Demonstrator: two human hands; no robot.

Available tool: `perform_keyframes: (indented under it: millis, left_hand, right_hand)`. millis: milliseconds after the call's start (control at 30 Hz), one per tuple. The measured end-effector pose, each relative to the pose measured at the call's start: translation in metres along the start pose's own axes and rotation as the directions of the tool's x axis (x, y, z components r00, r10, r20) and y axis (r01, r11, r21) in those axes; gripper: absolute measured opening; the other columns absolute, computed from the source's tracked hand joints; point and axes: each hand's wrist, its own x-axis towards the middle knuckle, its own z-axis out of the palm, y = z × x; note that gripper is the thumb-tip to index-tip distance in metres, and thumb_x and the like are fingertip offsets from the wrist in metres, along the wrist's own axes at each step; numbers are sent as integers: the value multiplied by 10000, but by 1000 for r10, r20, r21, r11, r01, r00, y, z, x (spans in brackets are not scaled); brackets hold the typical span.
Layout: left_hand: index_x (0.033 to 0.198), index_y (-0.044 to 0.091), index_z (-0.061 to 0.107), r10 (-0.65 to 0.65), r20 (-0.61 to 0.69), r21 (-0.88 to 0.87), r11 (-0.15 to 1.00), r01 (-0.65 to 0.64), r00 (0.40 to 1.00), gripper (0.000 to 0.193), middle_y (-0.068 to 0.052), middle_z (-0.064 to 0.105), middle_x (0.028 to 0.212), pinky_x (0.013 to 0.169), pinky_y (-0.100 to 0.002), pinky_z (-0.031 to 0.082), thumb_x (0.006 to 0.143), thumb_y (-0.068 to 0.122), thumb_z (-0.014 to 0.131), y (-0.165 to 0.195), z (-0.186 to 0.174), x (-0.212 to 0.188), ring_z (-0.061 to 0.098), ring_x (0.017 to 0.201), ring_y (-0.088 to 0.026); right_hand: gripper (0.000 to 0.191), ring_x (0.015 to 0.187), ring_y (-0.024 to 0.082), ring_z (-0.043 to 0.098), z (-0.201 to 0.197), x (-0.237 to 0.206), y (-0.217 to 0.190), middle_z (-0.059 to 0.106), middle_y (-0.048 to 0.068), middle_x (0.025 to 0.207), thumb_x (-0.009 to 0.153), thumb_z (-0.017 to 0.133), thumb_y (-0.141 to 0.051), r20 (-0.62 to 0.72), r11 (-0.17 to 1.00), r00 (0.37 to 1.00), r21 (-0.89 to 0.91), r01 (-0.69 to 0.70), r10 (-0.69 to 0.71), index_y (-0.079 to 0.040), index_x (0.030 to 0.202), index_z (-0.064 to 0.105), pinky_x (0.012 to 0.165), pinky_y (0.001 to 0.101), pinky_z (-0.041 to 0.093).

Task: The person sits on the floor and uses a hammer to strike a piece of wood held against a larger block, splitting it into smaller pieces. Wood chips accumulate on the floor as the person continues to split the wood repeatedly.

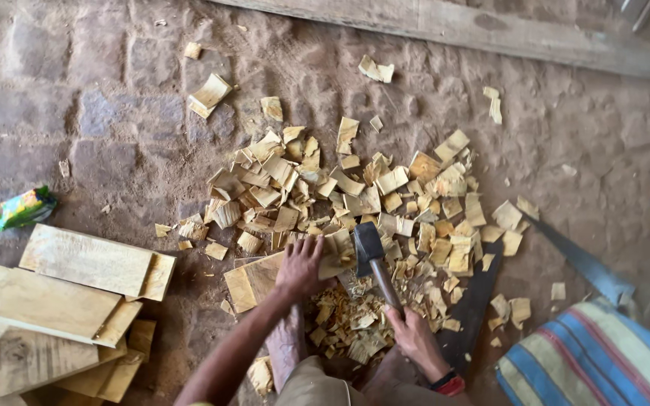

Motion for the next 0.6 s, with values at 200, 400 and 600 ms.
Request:
perform_keyframes:
  millis: [200, 400, 600]
  left_hand:
    - [1601, 268, 292, -204, 208, -245, 936, 253, 957, 854, -168, 515, 1476, 1161, -523, 426, 900, 681, 553, -3, -9, 20, 526, 1346, -344]
    - [1514, 219, 375, 63, 146, -170, 985, -37, 987, 789, -97, 390, 1575, 1173, -537, 310, 919, 714, 531, -14, -27, 60, 365, 1436, -323]
    - [1486, 138, 399, -143, -127, -20, 990, 141, 982, 719, -182, 391, 1549, 1169, -565, 246, 893, 491, 602, -41, -53, 78, 351, 1429, -365]
  right_hand:
    - [481, 370, 97, 454, -1, -6, -1, 465, -34, 520, 1021, 498, -477, -19, 996, 997, 46, 78, -78, -42, 933, 684, 313, 283, 371]
    - [512, 352, 99, 467, -4, -4, -7, 482, -30, 503, 1008, 497, -502, 0, 996, 1000, 86, -16, 16, -41, 924, 702, 302, 287, 395]
    - [481, 344, 97, 460, -3, -2, -3, 502, -33, 509, 998, 474, -501, -25, 999, 999, 23, 43, -42, -74, 937, 686, 285, 306, 406]
